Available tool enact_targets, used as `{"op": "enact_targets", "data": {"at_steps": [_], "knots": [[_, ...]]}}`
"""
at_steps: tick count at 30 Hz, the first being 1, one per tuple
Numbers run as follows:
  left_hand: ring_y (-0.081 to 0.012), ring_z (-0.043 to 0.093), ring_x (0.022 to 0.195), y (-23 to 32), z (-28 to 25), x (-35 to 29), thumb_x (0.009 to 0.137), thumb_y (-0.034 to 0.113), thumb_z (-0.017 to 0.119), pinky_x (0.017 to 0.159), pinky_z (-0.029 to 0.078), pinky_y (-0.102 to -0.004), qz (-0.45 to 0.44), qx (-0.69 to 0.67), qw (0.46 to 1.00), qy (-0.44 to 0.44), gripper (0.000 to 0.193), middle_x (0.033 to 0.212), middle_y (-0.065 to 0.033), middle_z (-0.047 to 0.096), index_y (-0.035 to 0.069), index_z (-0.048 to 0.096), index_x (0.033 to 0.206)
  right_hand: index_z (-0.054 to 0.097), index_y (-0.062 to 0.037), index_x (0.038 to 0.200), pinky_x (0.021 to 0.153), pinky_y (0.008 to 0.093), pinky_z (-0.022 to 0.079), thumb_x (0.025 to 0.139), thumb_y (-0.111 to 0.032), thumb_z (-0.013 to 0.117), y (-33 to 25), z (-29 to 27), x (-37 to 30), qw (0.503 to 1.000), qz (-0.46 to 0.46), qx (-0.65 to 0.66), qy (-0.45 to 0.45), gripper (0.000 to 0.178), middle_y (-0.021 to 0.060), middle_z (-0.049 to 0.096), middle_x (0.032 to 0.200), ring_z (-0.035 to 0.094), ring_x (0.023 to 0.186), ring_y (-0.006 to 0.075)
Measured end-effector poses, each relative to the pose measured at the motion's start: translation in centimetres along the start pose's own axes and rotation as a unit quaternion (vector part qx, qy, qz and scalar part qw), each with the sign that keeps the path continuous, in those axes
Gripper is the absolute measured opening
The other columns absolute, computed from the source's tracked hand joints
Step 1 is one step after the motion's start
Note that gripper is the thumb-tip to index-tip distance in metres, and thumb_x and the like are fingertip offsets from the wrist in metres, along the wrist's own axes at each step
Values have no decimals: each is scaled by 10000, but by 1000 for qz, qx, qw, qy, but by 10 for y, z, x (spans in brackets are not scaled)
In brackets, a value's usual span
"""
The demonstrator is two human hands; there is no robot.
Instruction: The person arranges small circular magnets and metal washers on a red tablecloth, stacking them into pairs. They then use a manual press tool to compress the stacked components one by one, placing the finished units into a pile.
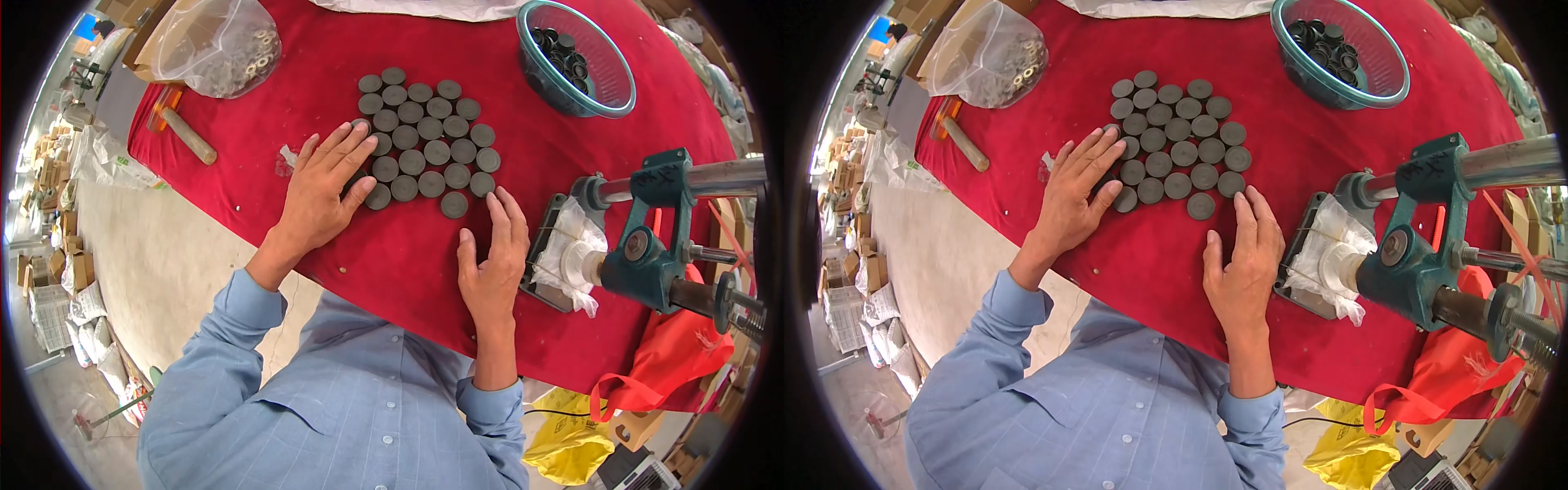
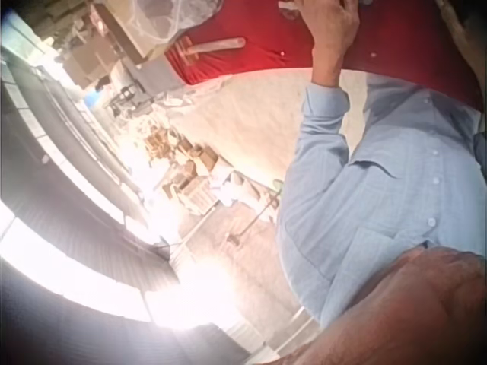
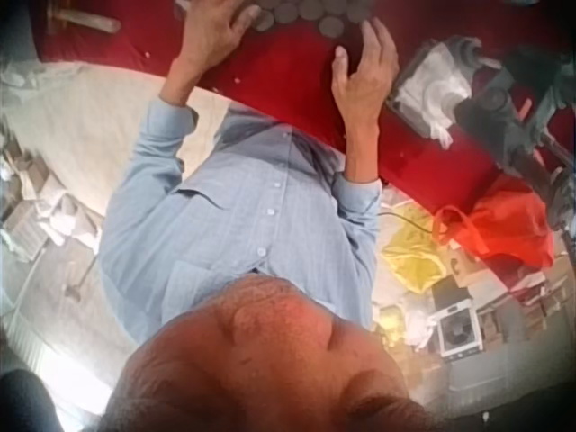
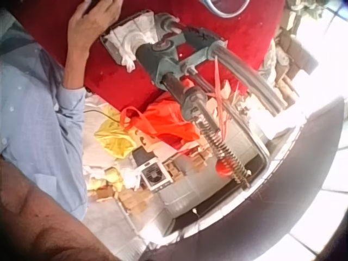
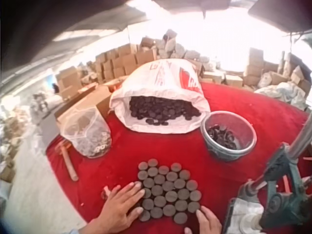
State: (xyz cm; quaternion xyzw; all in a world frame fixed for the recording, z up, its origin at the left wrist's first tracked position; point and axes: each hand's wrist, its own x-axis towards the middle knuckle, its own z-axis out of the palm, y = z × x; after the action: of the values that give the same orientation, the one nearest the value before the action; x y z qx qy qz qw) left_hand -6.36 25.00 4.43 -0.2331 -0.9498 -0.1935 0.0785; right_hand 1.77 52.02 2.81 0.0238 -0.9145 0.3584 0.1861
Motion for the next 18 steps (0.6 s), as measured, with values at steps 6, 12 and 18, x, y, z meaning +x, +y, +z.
{"op": "enact_targets", "data": {"at_steps": [6,12,18], "knots": [[-307,419,1573,-8,-2,2,1053,303,660,1297,233,-595,-17,-78,997,-9,543,1680,-62,494,179,567,1573,591,18,1450,1142,511,446,872,-35,757,-1,-1,3,1000,-7,6,7,603,215,575,1503,575,1351,421],[-359,355,1600,-9,0,8,1061,314,644,1308,265,-512,4,-120,992,23,626,1738,-172,349,94,479,1623,596,8,1438,1148,512,442,875,-34,756,1,0,1,1000,-10,10,14,587,209,573,1507,569,1360,418],[-373,322,1612,-50,7,83,1086,415,594,1302,291,-469,12,-143,989,42,707,1741,-214,329,27,408,1646,588,8,1442,1152,510,441,878,-34,755,1,1,0,1000,-9,13,19,589,203,575,1508,567,1362,418]]}}
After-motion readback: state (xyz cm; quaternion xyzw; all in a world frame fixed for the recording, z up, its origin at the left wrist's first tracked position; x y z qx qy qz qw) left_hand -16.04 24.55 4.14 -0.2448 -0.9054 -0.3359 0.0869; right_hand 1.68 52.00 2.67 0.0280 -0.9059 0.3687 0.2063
